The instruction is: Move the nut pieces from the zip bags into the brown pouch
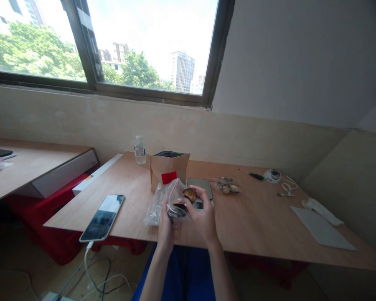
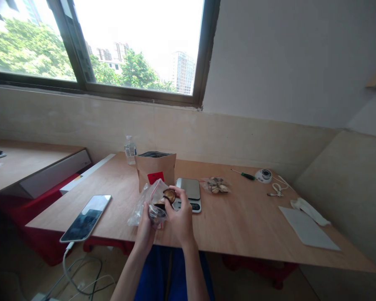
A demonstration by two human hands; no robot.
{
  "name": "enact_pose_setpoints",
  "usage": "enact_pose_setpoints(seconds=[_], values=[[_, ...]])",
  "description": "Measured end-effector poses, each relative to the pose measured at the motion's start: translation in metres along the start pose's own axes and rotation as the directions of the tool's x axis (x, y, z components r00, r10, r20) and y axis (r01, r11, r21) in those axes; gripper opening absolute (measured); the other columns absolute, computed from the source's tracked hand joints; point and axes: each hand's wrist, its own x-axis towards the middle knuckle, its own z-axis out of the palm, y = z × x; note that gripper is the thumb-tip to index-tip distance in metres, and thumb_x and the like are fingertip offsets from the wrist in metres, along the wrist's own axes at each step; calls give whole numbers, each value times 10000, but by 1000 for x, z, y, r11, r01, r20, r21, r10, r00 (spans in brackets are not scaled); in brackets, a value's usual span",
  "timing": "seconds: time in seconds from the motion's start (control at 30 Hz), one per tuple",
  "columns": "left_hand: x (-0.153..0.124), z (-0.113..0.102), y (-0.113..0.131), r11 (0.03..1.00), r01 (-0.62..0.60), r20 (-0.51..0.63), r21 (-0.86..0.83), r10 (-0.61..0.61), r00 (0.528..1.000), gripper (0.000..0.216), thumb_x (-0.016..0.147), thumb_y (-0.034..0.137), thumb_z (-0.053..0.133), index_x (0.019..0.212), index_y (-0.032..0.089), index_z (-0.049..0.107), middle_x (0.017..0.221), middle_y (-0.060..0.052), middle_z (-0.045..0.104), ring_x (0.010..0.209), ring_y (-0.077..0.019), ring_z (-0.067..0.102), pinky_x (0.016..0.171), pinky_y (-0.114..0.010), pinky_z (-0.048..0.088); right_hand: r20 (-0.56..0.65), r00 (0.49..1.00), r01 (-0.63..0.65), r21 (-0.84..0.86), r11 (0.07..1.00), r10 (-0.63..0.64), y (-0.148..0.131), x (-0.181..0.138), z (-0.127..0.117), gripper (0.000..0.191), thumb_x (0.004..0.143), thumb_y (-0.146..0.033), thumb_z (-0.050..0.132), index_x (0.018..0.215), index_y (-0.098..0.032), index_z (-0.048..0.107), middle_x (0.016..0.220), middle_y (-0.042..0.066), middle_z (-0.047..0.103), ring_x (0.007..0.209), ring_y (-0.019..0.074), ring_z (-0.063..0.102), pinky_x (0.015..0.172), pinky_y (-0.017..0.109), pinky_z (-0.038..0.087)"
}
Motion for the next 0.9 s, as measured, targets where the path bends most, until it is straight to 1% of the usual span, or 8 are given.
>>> enact_pose_setpoints(seconds=[0.1,0.2,0.3,0.4,0.53,0.67,0.8,0.9], values=[[-2,2,1,998,30,9,-50,-29,1000,517,820,538,488,1198,191,544,981,-41,688,809,-143,650,649,-216,503,-63,997,-42,162,986,53,-2,9,3,333,767,-255,616,1084,-189,538,1042,75,629,950,183,605,871,333,477],[-4,2,4,997,43,4,-59,-43,999,513,807,535,511,1203,210,542,957,-28,693,723,-126,650,575,-199,493,-90,993,-36,359,933,73,-6,32,8,377,727,-266,663,1060,-177,512,999,74,647,919,172,621,835,311,495],[-5,3,9,994,56,-2,-98,-57,998,494,827,507,499,1218,208,540,957,-36,698,809,-149,662,663,-227,514,-131,990,19,473,881,49,-14,70,16,410,690,-277,694,1039,-180,500,946,48,658,861,149,630,786,275,506],[-5,4,14,987,70,-5,-145,-71,997,469,854,475,473,1218,189,550,954,-59,705,891,-173,660,793,-279,507,-182,983,116,508,854,-25,-24,116,31,413,682,-282,697,1026,-188,489,909,23,648,835,131,626,778,256,501],[-3,0,15,985,71,-24,-159,-76,997,456,879,460,433,1236,198,543,981,-73,705,873,-173,668,813,-295,504,-182,965,253,444,860,-189,-27,164,59,385,700,-264,677,1007,-201,454,896,12,613,812,112,616,771,237,496],[0,-8,16,986,61,-36,-156,-68,997,469,876,463,437,1271,221,511,1005,-73,700,871,-180,670,799,-304,511,-109,951,309,262,914,-290,-6,176,84,345,713,-246,662,980,-211,446,928,21,582,843,123,604,771,243,494],[2,-11,18,985,63,-56,-161,-73,996,452,883,447,429,1238,190,542,978,-82,704,858,-188,674,796,-321,519,127,932,338,34,941,-339,17,169,91,245,758,-223,611,967,-208,484,895,14,603,839,140,606,765,260,483],[2,-11,20,984,70,-71,-165,-83,994,437,887,435,424,1211,177,564,966,-82,706,848,-184,676,805,-326,522,309,868,430,-74,900,-389,16,164,86,87,837,-243,523,897,-185,549,862,28,633,832,149,602,779,267,460]])
